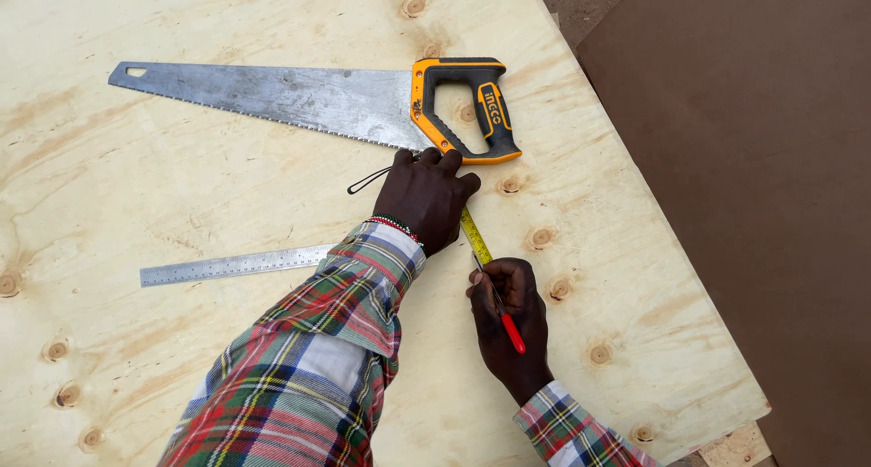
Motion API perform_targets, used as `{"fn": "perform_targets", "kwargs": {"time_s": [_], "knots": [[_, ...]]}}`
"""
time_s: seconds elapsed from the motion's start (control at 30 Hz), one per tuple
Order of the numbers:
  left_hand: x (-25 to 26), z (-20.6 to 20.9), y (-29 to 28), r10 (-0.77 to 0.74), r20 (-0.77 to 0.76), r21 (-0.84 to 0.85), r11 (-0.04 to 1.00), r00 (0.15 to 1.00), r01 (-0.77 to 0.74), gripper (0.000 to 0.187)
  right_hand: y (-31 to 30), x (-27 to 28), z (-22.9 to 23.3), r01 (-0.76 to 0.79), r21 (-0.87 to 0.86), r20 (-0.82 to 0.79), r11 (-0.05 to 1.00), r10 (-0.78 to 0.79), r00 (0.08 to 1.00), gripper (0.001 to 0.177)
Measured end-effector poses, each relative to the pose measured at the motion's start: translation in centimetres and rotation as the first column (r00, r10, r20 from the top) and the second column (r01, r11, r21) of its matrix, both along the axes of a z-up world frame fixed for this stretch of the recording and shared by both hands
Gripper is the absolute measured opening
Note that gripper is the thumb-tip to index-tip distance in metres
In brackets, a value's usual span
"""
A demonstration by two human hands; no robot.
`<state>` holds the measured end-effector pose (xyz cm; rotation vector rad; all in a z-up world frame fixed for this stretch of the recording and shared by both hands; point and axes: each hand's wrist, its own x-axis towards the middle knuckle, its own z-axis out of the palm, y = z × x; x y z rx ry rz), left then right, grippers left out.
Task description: Measuring and marking lines on a plywood sheet using a tape measure, square, and pen.
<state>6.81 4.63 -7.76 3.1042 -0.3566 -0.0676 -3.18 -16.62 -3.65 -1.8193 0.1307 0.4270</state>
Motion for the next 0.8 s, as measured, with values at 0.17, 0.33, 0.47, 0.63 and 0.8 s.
{"fn": "perform_targets", "kwargs": {"time_s": [0.17,0.33,0.47,0.63,0.8], "knots": [[0.1,0.1,-0.2,0.000,-0.002,0.007,1.000,1.000,0.000,0.022,-0.3,0.3,0.3,-0.026,0.005,-0.020,1.000,0.026,0.999,0.017],[0.1,0.0,-0.2,0.011,0.003,0.002,1.000,1.000,-0.011,0.023,-0.7,0.5,0.0,-0.061,-0.024,-0.041,0.998,0.060,0.997,0.022],[0.2,-0.1,-0.4,0.021,-0.025,-0.005,1.000,0.999,-0.021,0.025,-0.7,0.9,0.7,-0.064,-0.009,-0.032,0.998,0.063,0.997,0.020],[0.1,-0.4,-0.2,0.030,-0.005,-0.006,1.000,1.000,-0.030,0.026,-0.4,0.7,0.7,0.016,0.049,-0.086,0.999,-0.012,0.996,0.018],[-0.3,1.5,0.1,0.055,-0.184,-0.099,0.992,0.981,-0.074,0.024,-3.3,0.0,2.5,0.010,0.257,0.010,0.966,-0.013,1.000,0.019]]}}
